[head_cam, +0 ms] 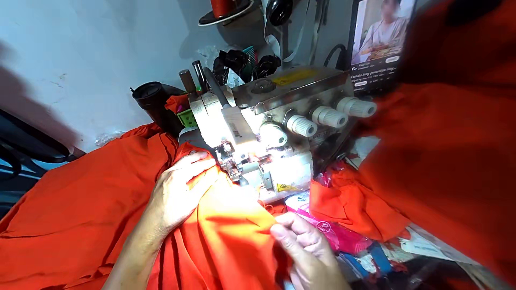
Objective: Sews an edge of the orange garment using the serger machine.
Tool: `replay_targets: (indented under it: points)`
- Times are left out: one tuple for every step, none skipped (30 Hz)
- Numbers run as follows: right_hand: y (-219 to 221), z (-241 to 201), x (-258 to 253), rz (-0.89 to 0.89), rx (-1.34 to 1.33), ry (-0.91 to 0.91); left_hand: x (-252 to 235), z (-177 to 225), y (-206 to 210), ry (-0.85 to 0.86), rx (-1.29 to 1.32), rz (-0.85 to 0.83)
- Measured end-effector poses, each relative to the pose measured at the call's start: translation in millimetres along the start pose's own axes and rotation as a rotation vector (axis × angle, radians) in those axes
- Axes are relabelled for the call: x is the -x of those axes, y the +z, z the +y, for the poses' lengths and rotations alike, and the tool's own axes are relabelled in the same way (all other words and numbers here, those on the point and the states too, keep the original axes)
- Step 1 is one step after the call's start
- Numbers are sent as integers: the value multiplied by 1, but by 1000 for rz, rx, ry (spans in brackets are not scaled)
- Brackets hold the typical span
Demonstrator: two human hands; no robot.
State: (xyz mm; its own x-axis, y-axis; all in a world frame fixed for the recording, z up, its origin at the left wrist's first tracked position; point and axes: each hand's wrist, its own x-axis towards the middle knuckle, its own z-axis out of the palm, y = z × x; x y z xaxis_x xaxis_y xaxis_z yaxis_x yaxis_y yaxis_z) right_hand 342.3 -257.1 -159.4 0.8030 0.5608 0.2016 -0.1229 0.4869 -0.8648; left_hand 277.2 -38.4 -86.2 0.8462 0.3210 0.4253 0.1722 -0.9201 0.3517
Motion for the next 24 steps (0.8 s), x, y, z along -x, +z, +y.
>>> replay_targets:
  points:
    - [2, -4, 1, 18, -86, 34, -1, -1, 0, 6, 2, -2]
    - [4, -9, 2, 41, -170, 82, -2, -2, -1, 12, 8, -4]
    - [7, -13, 4, 66, -247, 144, -3, -2, 0, 16, 10, -2]
    - [7, -15, 6, 60, -300, 196, -4, -1, 0, 10, 15, -5]
    - [5, -14, 8, 8, -310, 216, -4, 0, 0, 1, 21, -8]
    - [1, -12, 9, -86, -252, 211, -4, 0, 0, -2, 26, -8]
    - [-2, -11, 8, -153, -152, 215, -4, 0, 0, 0, 27, -11]
    - [-1, -10, 7, -155, -61, 223, -4, 0, 0, 6, 23, -14]
    - [0, -8, 6, -117, -6, 215, -3, 0, 0, 11, 18, -16]
    - [1, -5, 6, -65, 9, 194, -3, 1, 0, 18, -1, -14]
    - [0, -3, 5, -24, -4, 171, -3, 3, 0, 21, -36, -10]
    - [0, -3, 3, 5, -21, 154, -3, 7, 0, 43, -103, 15]
    - [0, -6, 2, 31, -46, 150, -2, 10, -1, 84, -182, 55]
    - [0, -10, 2, 57, -59, 159, 0, 14, -1, 121, -259, 103]
    - [2, -14, 3, 92, -80, 176, 3, 20, -2, 131, -310, 130]
    - [3, -18, 6, 131, -106, 203, 7, 29, -2, 103, -327, 131]
    - [5, -23, 8, 162, -124, 240, 12, 42, -4, 52, -300, 105]
    - [5, -26, 10, 171, -134, 280, 17, 57, -8, -13, -222, 56]
    - [3, -26, 12, 142, -142, 300, 22, 67, -7, -22, -182, 49]
    - [-1, -24, 14, 65, -137, 298, 30, 72, -3, 5, -156, 76]
    - [-5, -21, 16, -10, -139, 295, 39, 72, 5, 43, -162, 111]
    - [-8, -20, 18, -55, -144, 302, 47, 72, 12, 87, -143, 128]
    - [-8, -20, 20, -54, -163, 324, 54, 74, 17, 114, -126, 137]
    - [-7, -23, 23, -19, -196, 357, 58, 76, 19, 120, -112, 148]
